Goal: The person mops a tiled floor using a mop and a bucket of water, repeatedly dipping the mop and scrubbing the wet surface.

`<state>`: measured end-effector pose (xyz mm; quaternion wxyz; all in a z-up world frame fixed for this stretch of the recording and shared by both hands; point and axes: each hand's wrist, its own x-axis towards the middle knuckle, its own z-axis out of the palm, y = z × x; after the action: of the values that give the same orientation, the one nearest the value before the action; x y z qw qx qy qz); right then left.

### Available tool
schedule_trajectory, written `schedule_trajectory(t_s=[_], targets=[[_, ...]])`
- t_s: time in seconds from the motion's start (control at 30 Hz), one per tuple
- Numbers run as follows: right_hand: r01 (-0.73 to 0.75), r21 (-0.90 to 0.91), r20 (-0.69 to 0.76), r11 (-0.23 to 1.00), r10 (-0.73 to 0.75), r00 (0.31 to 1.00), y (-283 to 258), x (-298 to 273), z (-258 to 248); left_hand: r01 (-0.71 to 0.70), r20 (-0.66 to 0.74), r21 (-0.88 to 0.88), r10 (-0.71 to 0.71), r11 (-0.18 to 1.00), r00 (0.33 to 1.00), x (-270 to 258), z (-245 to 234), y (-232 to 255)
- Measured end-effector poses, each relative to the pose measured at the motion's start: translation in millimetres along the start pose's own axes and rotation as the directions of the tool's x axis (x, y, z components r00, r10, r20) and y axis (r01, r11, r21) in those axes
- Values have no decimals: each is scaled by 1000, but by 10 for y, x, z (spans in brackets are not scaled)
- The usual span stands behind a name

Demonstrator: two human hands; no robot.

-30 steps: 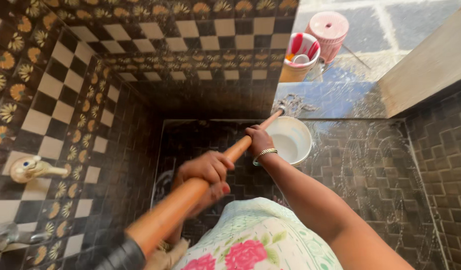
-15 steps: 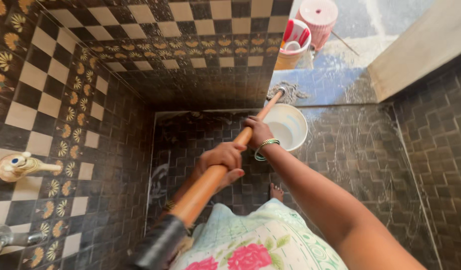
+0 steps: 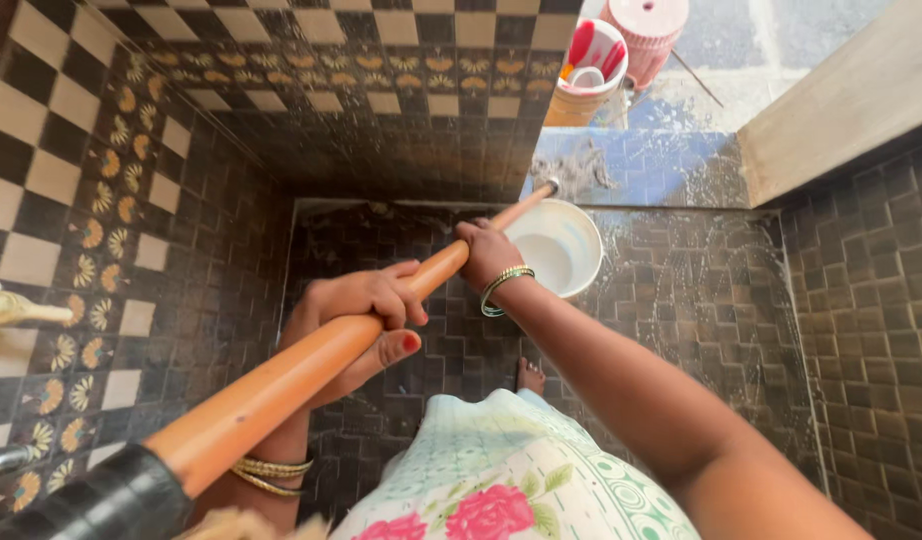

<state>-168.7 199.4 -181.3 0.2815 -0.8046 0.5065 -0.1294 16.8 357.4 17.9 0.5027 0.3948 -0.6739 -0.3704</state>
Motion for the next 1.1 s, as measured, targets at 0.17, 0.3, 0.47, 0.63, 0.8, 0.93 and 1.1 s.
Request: schedule_trajectory(t_s=[0.17,0.3,0.47,0.63,0.8,0.93,1.1], targets=[[42,8,-71,999,-41,997,531,453,58,-11,-86,-53,6,999,996,191,330,-431],[-29,-68,-59,997,25,998,1148,492,-5,-103,-105,-22,100,994,989,296,836,-862],[-17,46,-41,999,18,999,679,329,-113,19,-111,-19,-21,1000,994,245,542,-638],[14,-1,-47,1000,-14,999,358,284,-105,-8,-44,-150,1,989,999,383,76,-227],[-147,-113,-51,983,142,989,1621,577,-135,-80,-85,-78,73,994,994,667,950,-1015],[-179,-122,-102,976,167,981,1911,598,-16,-27,-54,-120,20,992,998,588,1104,-1283],[20,-75,-224,997,-36,974,966,843,115,14,-126,-170,-36,985,991,642,130,-624]])
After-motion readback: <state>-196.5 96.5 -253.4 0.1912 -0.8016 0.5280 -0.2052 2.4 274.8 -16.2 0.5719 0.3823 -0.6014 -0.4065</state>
